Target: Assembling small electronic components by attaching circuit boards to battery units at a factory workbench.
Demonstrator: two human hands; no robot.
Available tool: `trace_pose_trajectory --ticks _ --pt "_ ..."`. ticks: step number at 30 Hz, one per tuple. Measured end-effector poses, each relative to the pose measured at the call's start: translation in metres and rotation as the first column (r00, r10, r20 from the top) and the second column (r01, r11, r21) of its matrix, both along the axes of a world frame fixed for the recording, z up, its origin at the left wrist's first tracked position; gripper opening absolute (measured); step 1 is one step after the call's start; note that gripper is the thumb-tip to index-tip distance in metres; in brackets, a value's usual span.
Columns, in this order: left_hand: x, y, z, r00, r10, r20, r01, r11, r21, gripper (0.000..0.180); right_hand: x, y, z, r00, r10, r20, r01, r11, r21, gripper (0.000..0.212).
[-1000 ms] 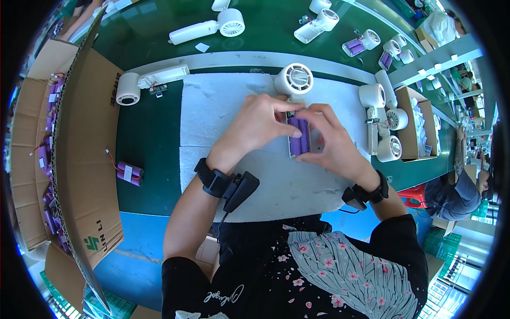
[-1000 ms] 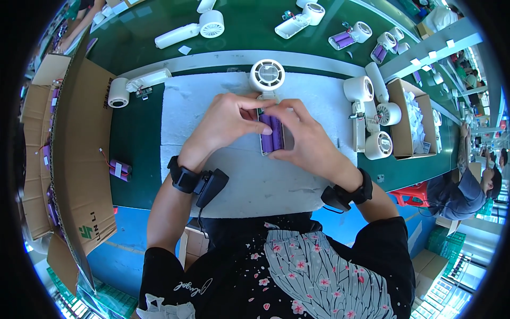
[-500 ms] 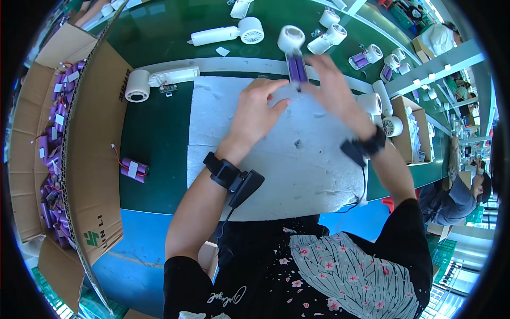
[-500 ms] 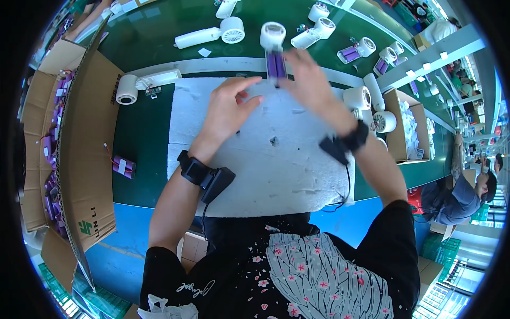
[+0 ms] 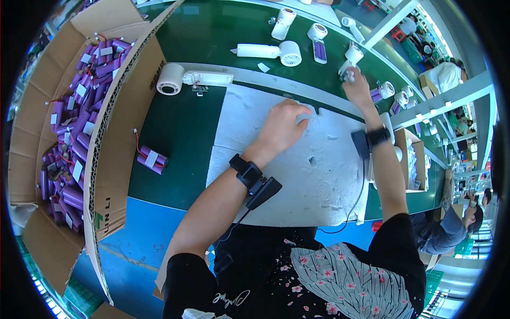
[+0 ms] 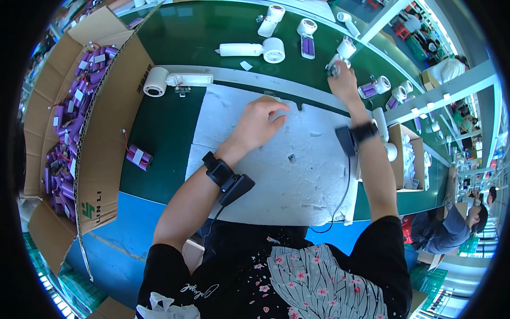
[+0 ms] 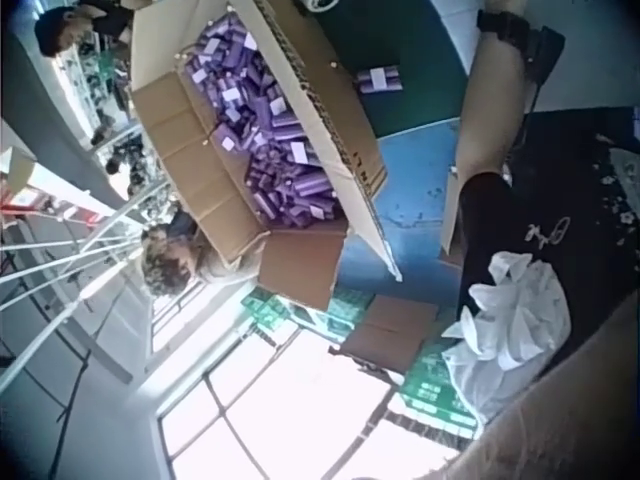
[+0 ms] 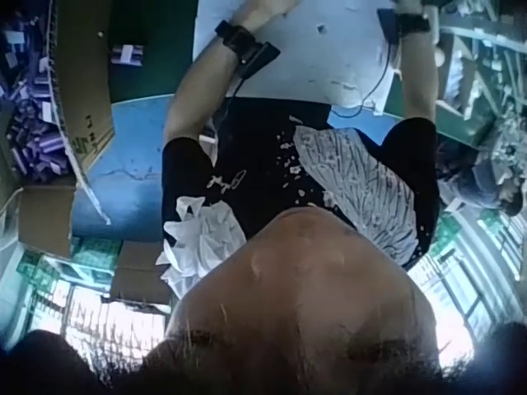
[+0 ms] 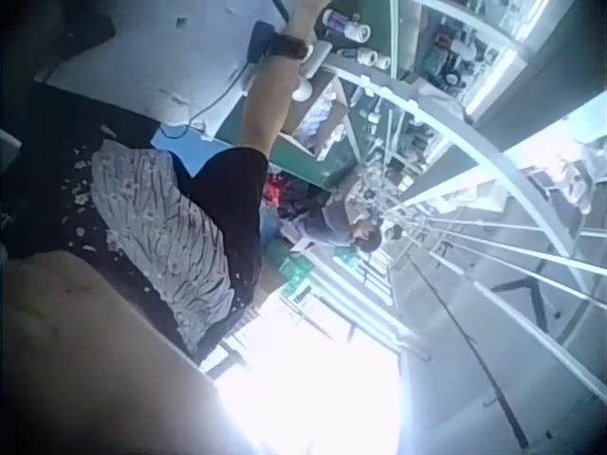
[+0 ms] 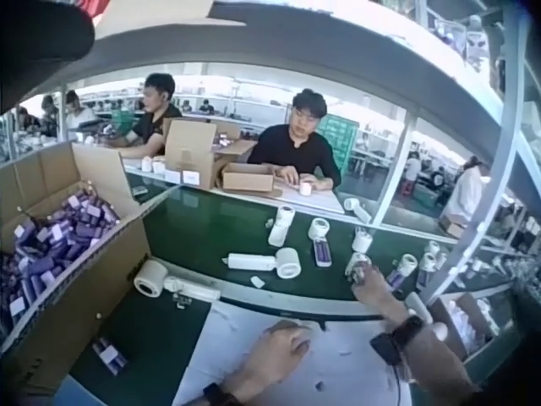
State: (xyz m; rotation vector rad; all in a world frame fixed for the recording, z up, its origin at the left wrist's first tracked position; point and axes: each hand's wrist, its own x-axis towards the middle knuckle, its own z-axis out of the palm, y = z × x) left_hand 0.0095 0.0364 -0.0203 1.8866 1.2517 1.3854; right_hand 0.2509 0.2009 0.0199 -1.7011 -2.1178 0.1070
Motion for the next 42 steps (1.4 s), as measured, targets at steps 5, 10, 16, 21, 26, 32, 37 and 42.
trace_pose_trajectory --ticks 5,10,16,21,26,32,37,42 --pt "-0.005 -0.003 -0.003 0.999 0.004 0.042 -0.004 1.000 0.000 0.020 -0.003 -0.130 0.020 0.968 0.249 -0.016 -0.249 0.968 -0.013 0.054" --pt "-0.004 0.002 0.005 0.997 0.061 0.043 -0.063 0.997 0.035 0.021 -0.020 -0.218 0.031 0.936 0.345 -0.067 -0.344 0.939 0.025 0.054" --pt "-0.044 -0.024 0.042 0.956 0.259 -0.139 -0.263 0.965 -0.006 0.030 -0.035 -0.220 0.053 0.916 0.391 -0.085 -0.400 0.898 -0.183 0.036" --pt "-0.098 -0.104 0.072 0.685 0.602 -0.412 -0.639 0.767 0.058 0.041 -0.068 -0.126 0.117 0.958 0.285 -0.034 -0.282 0.910 -0.304 0.031" --pt "-0.118 -0.154 0.043 0.359 0.704 -0.613 -0.885 0.465 0.017 0.047 -0.103 0.015 0.043 0.817 0.559 0.141 -0.564 0.826 -0.002 0.063" --pt "-0.140 -0.167 0.007 0.385 0.748 -0.540 -0.889 0.457 -0.001 0.046 -0.122 0.043 0.049 0.772 0.542 0.333 -0.413 0.825 -0.386 0.069" --pt "-0.149 -0.174 -0.001 0.408 0.799 -0.442 -0.885 0.465 0.025 0.038 -0.148 -0.049 0.096 0.669 0.743 -0.017 -0.687 0.610 -0.394 0.062" --pt "-0.150 -0.181 0.018 0.566 0.819 -0.097 -0.821 0.550 -0.155 0.026 -0.219 -0.134 0.067 0.623 0.780 0.062 -0.709 0.596 -0.377 0.059"
